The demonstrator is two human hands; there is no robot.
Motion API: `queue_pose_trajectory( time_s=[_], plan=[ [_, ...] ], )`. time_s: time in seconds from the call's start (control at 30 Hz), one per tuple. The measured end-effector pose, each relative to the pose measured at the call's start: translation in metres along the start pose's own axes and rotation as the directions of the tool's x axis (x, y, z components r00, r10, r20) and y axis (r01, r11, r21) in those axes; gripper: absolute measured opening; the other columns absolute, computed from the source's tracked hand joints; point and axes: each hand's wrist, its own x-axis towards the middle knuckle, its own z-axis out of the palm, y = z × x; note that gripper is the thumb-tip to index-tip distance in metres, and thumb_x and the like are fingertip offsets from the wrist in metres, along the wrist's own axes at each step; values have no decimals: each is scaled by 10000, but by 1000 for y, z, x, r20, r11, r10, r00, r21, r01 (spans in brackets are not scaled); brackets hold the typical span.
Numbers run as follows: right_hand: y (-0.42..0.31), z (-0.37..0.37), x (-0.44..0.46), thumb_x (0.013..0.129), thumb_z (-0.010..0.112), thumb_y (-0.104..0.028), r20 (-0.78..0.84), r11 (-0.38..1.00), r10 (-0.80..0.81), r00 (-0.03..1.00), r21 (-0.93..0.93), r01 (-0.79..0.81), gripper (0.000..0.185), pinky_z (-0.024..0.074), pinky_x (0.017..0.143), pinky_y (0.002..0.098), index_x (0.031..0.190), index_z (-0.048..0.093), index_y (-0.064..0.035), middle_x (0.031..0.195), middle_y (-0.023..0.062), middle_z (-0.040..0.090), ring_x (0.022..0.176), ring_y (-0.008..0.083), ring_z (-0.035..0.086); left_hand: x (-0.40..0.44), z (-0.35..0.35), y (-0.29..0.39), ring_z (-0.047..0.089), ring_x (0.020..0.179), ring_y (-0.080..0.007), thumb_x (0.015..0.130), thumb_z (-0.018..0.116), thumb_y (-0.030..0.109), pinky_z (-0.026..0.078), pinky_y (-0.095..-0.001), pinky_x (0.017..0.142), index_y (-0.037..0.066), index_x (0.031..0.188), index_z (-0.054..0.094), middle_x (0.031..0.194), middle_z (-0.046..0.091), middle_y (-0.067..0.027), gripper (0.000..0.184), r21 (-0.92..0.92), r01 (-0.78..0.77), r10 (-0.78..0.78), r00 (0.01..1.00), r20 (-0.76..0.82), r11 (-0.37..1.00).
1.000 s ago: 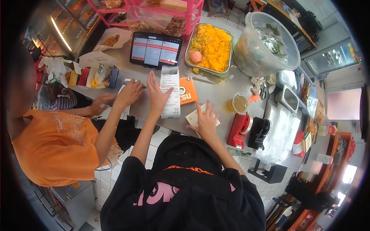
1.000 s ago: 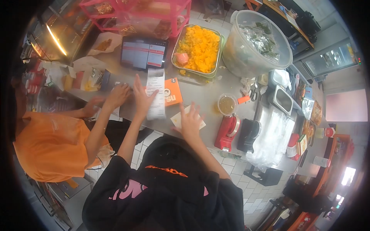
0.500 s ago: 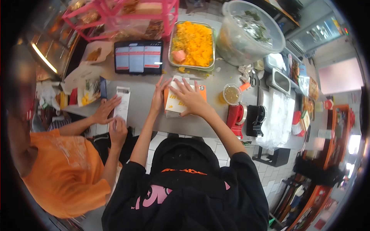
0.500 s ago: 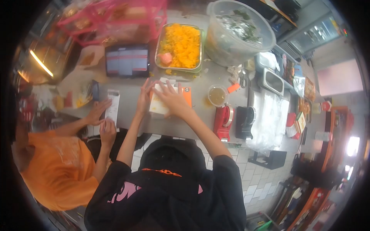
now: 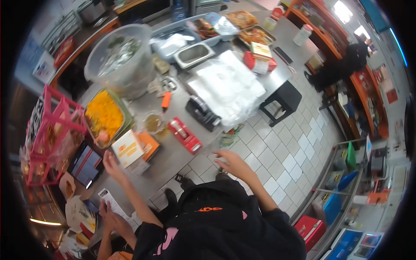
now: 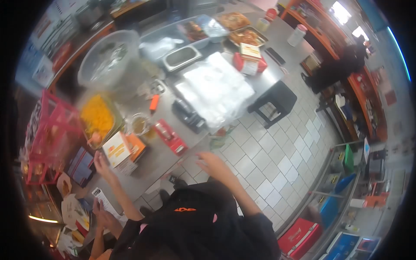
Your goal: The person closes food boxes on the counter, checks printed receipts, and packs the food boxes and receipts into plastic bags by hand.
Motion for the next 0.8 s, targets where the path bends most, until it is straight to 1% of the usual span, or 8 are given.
queue_pose_trajectory(
  time_s=[0.07, 0.13, 0.2, 0.27, 0.33, 0.53, 0.67, 0.8],
  plan=[
    [18, -52, -37, 825, 590, -142, -84, 974, 221, 972, 70, -215, 237, 465, 754, 351, 1030, 581, -22, 889, 133, 616, 827, 293, 595, -24, 45, 48, 546, 1037, -193, 942, 446, 168, 432, -293, 900, -33, 1121, 504, 1134, 552, -143, 275, -87, -128, 128, 992, -9, 988],
    [59, -80, -66, 823, 588, -130, -129, 970, 239, 962, 74, -232, 221, 465, 741, 351, 1014, 583, -18, 869, 132, 619, 809, 292, 599, -66, 96, 104, 630, 827, -204, 955, 418, 178, 503, -301, 781, -57, 1064, 514, 945, 634, -147, 277, 46, -64, 61, 996, 64, 997],
    [95, -103, -76, 821, 585, -118, -160, 966, 256, 953, 84, -245, 205, 465, 727, 352, 998, 586, -14, 849, 130, 622, 792, 292, 602, -96, 128, 113, 641, 740, -180, 958, 415, 192, 497, -271, 717, -59, 1010, 542, 804, 655, -129, 286, 11, 106, -101, 906, 410, 994],
    [122, -120, -57, 811, 589, -102, -172, 997, 79, 982, 8, -78, 176, 458, 715, 359, 959, 590, -8, 817, 134, 622, 787, 307, 595, -140, 181, 130, 641, 711, -153, 959, 408, 188, 477, -241, 690, -55, 958, 563, 701, 647, -115, 288, 104, -139, 59, 833, 550, 985],
    [138, -136, -11, 815, 565, -95, -154, 999, -37, 987, 17, 40, 160, 449, 719, 379, 944, 582, 0, 836, 152, 606, 821, 334, 573, -178, 226, 141, 640, 720, -128, 955, 409, 171, 467, -228, 687, -45, 949, 571, 720, 651, -113, 270, 100, -189, 89, 785, 614, 977],
    [218, -125, 190, 795, 498, -30, -110, 877, -438, 892, -271, 397, 214, 451, 749, 397, 1006, 528, -13, 994, 187, 523, 949, 342, 522, -240, 290, 145, 639, 740, -122, 942, 434, 170, 475, -231, 669, -20, 958, 577, 727, 657, -93, 238, 194, 18, -143, 743, 654, 981],
    [249, -128, 268, 784, 489, -29, 18, 814, -490, 871, -347, 465, 158, 461, 747, 407, 937, 529, -20, 947, 171, 528, 884, 348, 549, -251, 326, 132, 638, 709, -121, 937, 445, 177, 502, -252, 669, 8, 962, 588, 711, 653, -100, 222, 337, -79, -164, 757, 633, 938],
    [230, -156, 303, 733, 563, -56, 366, 787, -352, 862, -383, 484, 95, 472, 675, 397, 814, 516, -39, 873, 126, 527, 774, 326, 582, -252, 372, 121, 642, 691, -128, 936, 448, 186, 492, -236, 649, 5, 951, 589, 688, 648, -87, 230, 269, 23, -157, 859, 488, 963]
  ],
)
